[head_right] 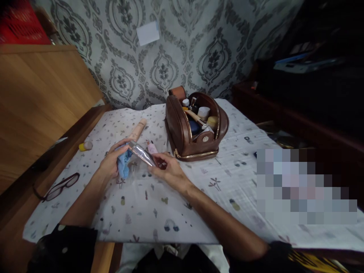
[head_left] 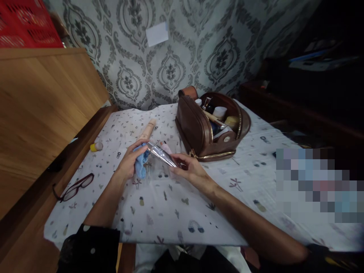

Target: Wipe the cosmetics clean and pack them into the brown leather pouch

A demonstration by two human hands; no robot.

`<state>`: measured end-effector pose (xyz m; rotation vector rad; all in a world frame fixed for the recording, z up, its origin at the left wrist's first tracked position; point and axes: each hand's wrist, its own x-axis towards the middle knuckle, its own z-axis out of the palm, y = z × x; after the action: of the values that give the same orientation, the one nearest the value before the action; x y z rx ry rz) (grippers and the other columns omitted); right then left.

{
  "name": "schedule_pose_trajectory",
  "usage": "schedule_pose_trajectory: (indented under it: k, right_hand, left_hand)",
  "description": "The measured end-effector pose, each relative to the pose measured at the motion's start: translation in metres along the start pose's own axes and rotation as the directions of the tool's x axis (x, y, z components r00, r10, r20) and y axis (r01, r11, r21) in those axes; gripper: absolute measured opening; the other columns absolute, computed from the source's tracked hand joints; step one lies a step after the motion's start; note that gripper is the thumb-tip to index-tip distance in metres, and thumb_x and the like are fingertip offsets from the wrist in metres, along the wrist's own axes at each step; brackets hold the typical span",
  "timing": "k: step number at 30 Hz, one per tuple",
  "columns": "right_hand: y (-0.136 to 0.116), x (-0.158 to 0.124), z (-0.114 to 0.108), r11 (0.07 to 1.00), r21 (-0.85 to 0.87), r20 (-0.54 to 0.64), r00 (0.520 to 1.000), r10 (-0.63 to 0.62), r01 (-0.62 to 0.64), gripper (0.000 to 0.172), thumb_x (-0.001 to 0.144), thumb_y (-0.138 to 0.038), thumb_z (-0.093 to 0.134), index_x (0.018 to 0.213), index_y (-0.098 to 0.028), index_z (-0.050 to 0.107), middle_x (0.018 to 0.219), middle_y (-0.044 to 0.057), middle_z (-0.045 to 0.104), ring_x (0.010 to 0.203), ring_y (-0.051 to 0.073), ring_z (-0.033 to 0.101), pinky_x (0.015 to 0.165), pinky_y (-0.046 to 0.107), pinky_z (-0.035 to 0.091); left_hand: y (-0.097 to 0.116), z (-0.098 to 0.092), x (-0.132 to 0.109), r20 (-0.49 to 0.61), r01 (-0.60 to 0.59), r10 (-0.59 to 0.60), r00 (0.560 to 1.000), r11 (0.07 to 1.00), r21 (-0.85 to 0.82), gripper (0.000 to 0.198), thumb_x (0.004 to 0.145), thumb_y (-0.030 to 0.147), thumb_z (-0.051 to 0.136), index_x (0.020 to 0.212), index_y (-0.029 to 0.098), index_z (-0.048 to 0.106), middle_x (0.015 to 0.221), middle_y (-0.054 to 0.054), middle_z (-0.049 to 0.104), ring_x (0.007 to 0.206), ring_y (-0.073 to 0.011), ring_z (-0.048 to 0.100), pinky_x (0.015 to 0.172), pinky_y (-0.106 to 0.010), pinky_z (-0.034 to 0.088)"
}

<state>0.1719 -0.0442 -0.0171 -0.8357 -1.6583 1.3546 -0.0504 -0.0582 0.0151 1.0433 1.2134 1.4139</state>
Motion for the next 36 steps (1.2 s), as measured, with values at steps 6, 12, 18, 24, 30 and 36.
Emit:
schedule_pose_trajectory:
  k: [6, 12, 18, 24, 30, 36]
  right_hand:
    - [0.001, 0.0, 0.0, 1.0, -0.004, -0.008, 1.0, -0.011, 0.011, 0.04, 0.07, -0.037, 0.073, 0.106, -0.021, 0.07, 0.087, 0.002, 0.054, 0.081, 0.017, 0.054, 0.071, 0.031, 0.045]
    - [0.001, 0.0, 0.0, 1.0, 0.007, 0.007, 1.0, 0.014, -0.015, 0.04, 0.069, -0.039, 0.074, 0.104, -0.02, 0.071, 0.088, 0.002, 0.055, 0.08, 0.018, 0.055, 0.073, 0.032, 0.046]
    - [0.002, 0.0, -0.001, 0.998, 0.05, 0.031, 0.999, 0.043, -0.045, 0.038, 0.072, -0.04, 0.073, 0.104, -0.019, 0.071, 0.093, 0.004, 0.061, 0.086, 0.02, 0.058, 0.078, 0.033, 0.047]
    - [-0.001, 0.0, 0.0, 0.997, 0.038, 0.046, 0.997, 0.06, -0.061, 0.04, 0.069, -0.042, 0.074, 0.101, -0.019, 0.071, 0.091, 0.004, 0.06, 0.084, 0.02, 0.057, 0.077, 0.033, 0.045]
    - [-0.012, -0.004, 0.0, 0.965, 0.171, 0.146, 0.974, 0.174, -0.199, 0.04, 0.072, -0.044, 0.073, 0.1, -0.016, 0.07, 0.084, 0.002, 0.064, 0.077, 0.017, 0.056, 0.07, 0.029, 0.043]
    - [-0.02, -0.004, 0.0, 0.955, 0.203, 0.144, 0.971, 0.189, -0.216, 0.039, 0.069, -0.043, 0.075, 0.096, -0.015, 0.07, 0.081, 0.001, 0.063, 0.073, 0.015, 0.055, 0.067, 0.027, 0.044]
  left_hand:
    - [-0.002, 0.001, 0.001, 0.041, -0.019, 0.017, 0.999, 0.999, 0.045, 0.039, 0.073, 0.049, 0.077, 0.096, 0.018, 0.071, 0.071, 0.002, 0.062, 0.057, -0.008, 0.054, 0.045, -0.016, 0.041]
    - [-0.005, 0.0, 0.001, 0.034, 0.052, -0.054, 0.998, 0.997, 0.051, 0.033, 0.07, 0.047, 0.08, 0.081, 0.018, 0.066, 0.061, 0.004, 0.058, 0.048, -0.0074, 0.051, 0.041, -0.016, 0.039]
    - [-0.002, 0.0, 0.0, 0.074, 0.01, -0.01, 0.997, 1.0, 0.0, 0.044, 0.07, 0.044, 0.08, 0.104, 0.017, 0.071, 0.075, 0.002, 0.063, 0.061, -0.0087, 0.056, 0.048, -0.016, 0.045]
    - [-0.005, 0.004, 0.001, 0.051, 0.031, -0.033, 0.998, 0.999, 0.036, 0.038, 0.068, 0.051, 0.08, 0.082, 0.019, 0.065, 0.062, 0.006, 0.052, 0.048, -0.0057, 0.044, 0.046, -0.017, 0.045]
    - [-0.002, 0.001, 0.0, 0.062, 0.035, -0.033, 0.998, 0.999, -0.027, 0.041, 0.066, 0.041, 0.083, 0.098, 0.019, 0.068, 0.07, 0.004, 0.058, 0.054, -0.0076, 0.05, 0.045, -0.016, 0.045]
    - [-0.006, 0.004, 0.001, 0.057, 0.004, -0.005, 0.998, 1.0, 0.017, 0.041, 0.069, 0.052, 0.079, 0.089, 0.018, 0.068, 0.064, 0.005, 0.054, 0.05, -0.0059, 0.045, 0.046, -0.016, 0.044]
